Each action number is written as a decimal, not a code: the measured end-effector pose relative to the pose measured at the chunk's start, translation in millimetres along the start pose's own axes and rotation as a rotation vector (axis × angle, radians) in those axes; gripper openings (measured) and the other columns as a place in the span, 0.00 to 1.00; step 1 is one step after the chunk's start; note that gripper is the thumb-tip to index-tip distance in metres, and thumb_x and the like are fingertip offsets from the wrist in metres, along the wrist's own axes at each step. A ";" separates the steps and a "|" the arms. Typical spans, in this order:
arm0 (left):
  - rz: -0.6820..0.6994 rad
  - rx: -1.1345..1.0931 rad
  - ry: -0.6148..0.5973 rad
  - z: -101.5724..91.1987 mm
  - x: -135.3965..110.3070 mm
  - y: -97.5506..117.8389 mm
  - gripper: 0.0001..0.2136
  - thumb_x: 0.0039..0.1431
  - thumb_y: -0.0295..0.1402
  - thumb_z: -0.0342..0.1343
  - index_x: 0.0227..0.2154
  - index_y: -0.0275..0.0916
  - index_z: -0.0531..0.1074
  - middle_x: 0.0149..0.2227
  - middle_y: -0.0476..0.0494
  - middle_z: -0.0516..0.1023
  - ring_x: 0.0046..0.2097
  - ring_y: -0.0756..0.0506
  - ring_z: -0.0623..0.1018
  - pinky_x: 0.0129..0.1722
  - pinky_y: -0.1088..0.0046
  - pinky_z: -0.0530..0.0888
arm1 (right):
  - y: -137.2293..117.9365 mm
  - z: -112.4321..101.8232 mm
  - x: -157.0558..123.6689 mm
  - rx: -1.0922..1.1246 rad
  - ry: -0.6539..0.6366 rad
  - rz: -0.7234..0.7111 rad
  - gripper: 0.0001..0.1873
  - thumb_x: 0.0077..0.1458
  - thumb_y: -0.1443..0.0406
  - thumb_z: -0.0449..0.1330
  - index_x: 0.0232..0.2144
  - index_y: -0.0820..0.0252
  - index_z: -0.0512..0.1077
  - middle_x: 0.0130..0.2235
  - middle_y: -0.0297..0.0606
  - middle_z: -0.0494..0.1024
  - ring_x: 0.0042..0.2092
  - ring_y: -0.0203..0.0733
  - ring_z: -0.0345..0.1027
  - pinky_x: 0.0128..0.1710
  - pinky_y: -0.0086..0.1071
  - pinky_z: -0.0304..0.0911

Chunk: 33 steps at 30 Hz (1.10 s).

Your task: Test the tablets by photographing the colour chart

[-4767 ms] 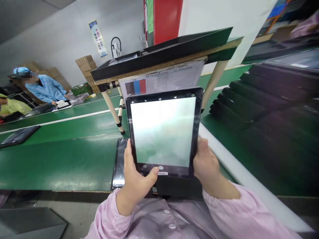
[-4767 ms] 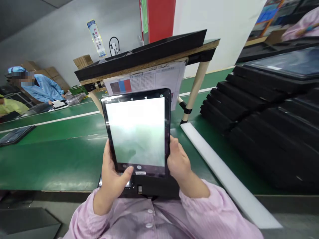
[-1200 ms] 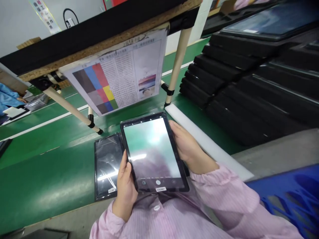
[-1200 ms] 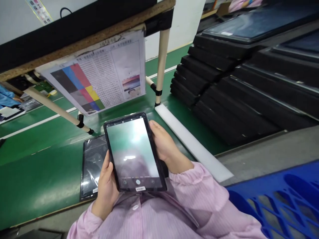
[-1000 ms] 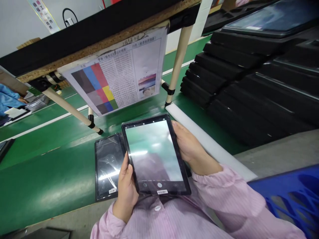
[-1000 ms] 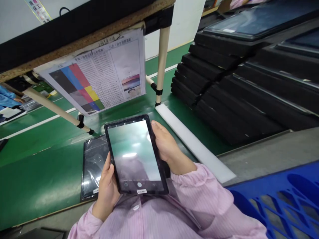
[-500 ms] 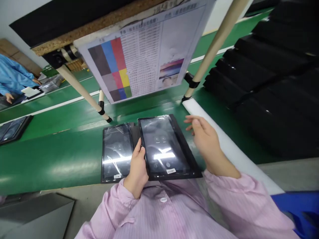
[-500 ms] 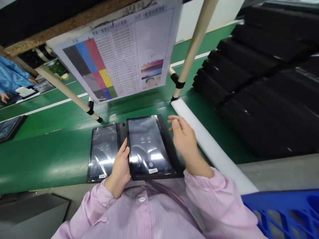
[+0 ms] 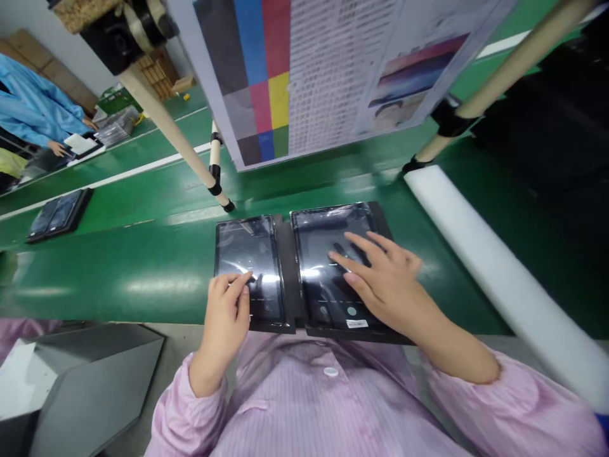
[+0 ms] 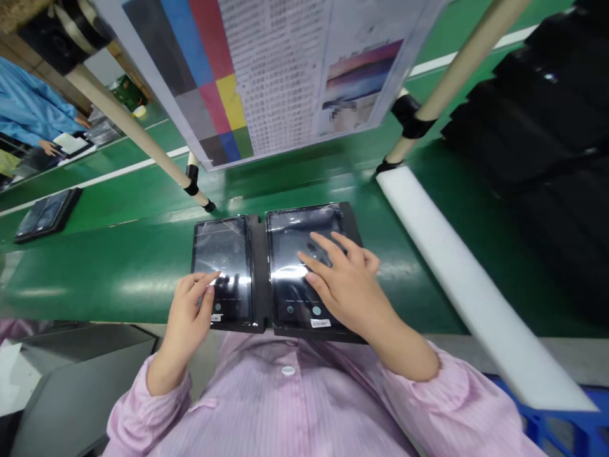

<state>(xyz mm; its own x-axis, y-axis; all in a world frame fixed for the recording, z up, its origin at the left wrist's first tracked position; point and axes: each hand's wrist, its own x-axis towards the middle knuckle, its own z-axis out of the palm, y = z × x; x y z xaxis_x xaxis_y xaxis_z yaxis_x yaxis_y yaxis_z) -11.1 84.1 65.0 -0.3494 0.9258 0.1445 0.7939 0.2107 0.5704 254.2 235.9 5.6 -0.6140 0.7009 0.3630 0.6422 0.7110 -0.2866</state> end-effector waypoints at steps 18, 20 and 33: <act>0.125 0.391 0.070 14.0 6.2 -28.1 0.17 0.68 0.32 0.49 0.54 0.45 0.77 0.46 0.35 0.67 0.49 0.36 0.65 0.52 0.49 0.66 | 10.1 -19.5 -24.5 0.007 0.191 0.253 0.21 0.70 0.59 0.48 0.41 0.50 0.82 0.59 0.42 0.71 0.61 0.57 0.62 0.56 0.56 0.57; 0.123 0.375 0.049 16.2 5.1 -24.9 0.17 0.68 0.32 0.49 0.54 0.46 0.77 0.46 0.35 0.67 0.50 0.36 0.65 0.52 0.49 0.67 | 10.0 -16.9 -24.1 -0.010 0.163 0.247 0.21 0.70 0.59 0.47 0.42 0.50 0.82 0.59 0.42 0.71 0.61 0.58 0.61 0.56 0.58 0.57; 0.128 0.416 -0.017 33.9 11.2 -7.2 0.18 0.65 0.29 0.53 0.55 0.46 0.75 0.48 0.35 0.68 0.50 0.36 0.65 0.50 0.54 0.67 | 9.6 -20.4 -25.5 -0.039 0.288 0.136 0.22 0.69 0.58 0.48 0.41 0.59 0.81 0.53 0.50 0.75 0.50 0.56 0.72 0.44 0.48 0.62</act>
<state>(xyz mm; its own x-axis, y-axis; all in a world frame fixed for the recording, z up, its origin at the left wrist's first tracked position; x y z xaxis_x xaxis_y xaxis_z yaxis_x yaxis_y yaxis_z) -3.9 103.7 35.0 -0.2293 0.9570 0.1778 0.9646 0.1989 0.1733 285.4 223.6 11.7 -0.3695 0.7404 0.5615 0.7298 0.6053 -0.3178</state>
